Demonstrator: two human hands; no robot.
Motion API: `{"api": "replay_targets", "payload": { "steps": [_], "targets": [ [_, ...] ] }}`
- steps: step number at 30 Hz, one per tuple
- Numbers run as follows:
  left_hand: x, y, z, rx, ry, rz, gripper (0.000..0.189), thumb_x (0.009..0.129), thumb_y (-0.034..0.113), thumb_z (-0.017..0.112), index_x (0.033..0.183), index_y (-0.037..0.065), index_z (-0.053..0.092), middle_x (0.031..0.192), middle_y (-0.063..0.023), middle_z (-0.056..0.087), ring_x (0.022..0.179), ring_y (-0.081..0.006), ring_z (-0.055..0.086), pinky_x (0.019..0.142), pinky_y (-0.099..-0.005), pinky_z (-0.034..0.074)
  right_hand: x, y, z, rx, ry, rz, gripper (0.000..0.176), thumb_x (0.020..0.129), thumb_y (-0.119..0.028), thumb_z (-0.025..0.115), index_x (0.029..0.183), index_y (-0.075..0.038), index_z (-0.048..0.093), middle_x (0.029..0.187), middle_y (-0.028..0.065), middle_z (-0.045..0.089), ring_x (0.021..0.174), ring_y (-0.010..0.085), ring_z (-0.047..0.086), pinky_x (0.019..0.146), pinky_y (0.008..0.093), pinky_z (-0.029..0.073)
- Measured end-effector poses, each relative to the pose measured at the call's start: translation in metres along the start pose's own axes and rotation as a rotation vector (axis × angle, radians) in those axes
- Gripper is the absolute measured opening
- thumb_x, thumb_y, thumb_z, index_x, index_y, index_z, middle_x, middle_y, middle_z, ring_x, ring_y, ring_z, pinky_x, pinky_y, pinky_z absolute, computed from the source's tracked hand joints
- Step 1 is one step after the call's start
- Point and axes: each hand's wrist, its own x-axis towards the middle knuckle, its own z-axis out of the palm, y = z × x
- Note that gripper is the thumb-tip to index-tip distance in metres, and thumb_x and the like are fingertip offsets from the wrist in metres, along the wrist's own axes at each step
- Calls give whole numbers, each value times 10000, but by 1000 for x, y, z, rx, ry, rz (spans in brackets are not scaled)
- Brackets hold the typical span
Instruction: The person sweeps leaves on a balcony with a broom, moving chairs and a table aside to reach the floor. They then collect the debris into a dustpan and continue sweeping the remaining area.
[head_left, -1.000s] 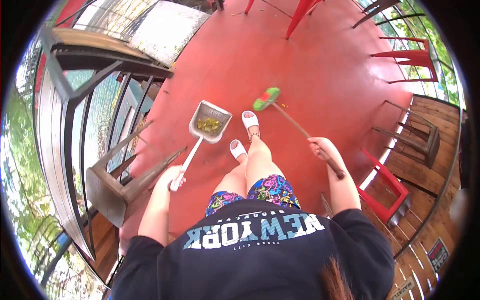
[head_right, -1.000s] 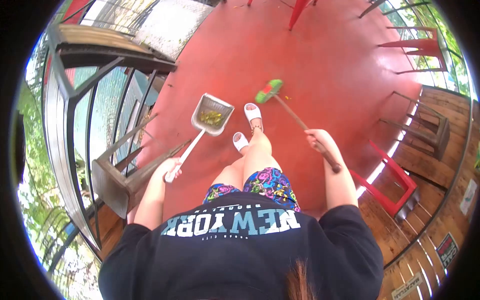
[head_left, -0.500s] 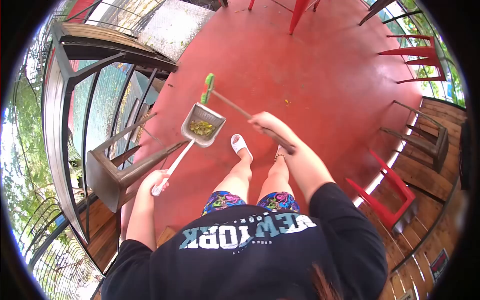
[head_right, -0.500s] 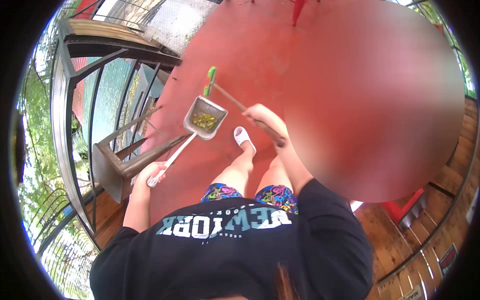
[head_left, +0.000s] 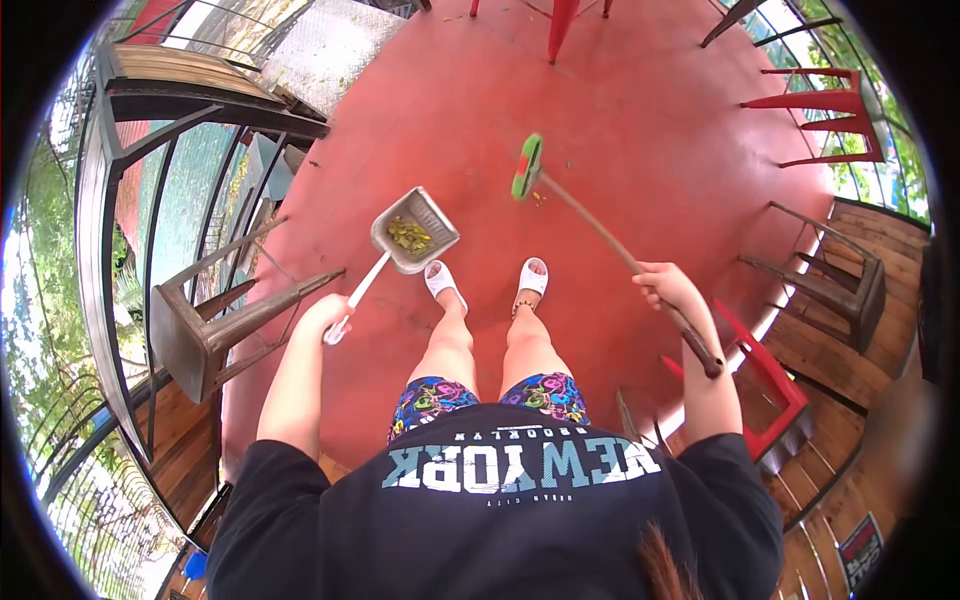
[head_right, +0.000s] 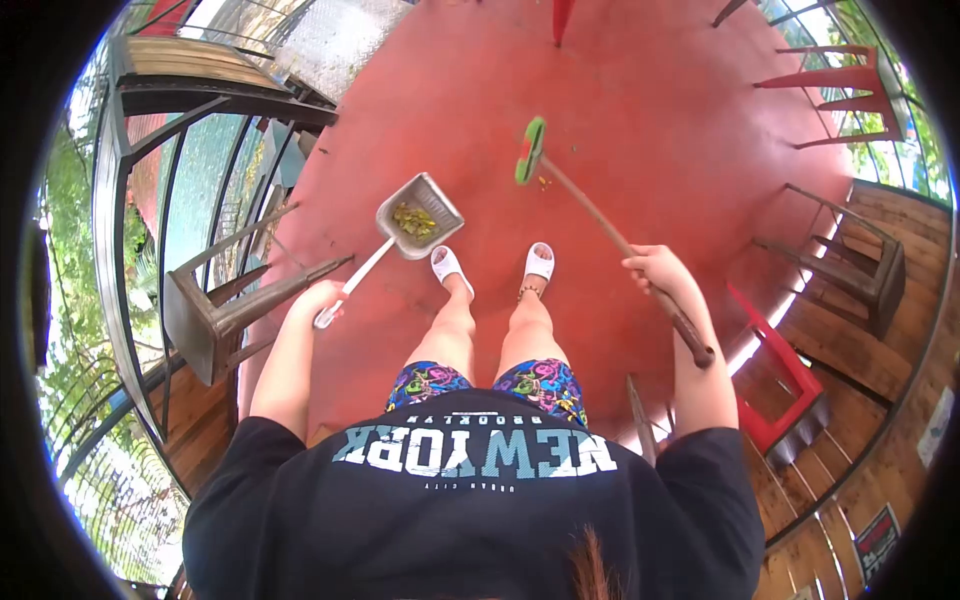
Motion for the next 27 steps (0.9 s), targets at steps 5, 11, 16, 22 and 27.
{"api": "replay_targets", "payload": {
  "steps": [5,11,16,22,27],
  "targets": [
    [25,65,27,69,-38,-9,190,812,131,502,911,-31,522,586,-72,539,447,-154,527,390,-318,416,46,-40,-15,-753,362,-291,323,758,-44,491,1070,11,554,563,78,542,453,189,549,398,324,446],
    [16,128,45,126,-37,-111,234,813,153,507,960,-28,528,613,-77,563,464,-152,534,394,-313,413,160,-41,49,-1374,547,-269,229,780,-113,506,931,32,599,869,193,630,763,287,646,637,364,535],
    [1,145,54,128,-33,-176,252,810,167,503,976,-22,528,628,-86,583,466,-158,531,411,-314,402,130,37,91,-1509,389,-391,265,792,-83,489,997,72,554,883,205,620,799,274,643,655,361,532],
    [29,130,49,148,-78,-208,266,832,179,486,1017,-10,505,640,-82,589,478,-163,533,430,-326,407,42,8,48,-1417,305,-208,457,787,-60,462,1224,49,386,850,196,618,792,300,632,676,375,522],
    [38,129,45,209,-117,-192,267,846,177,469,1037,-7,497,639,-77,587,471,-158,526,429,-317,416,104,0,37,-1156,326,-72,611,768,-59,445,1312,86,208,909,255,598,833,341,611,717,388,507]
  ]
}}
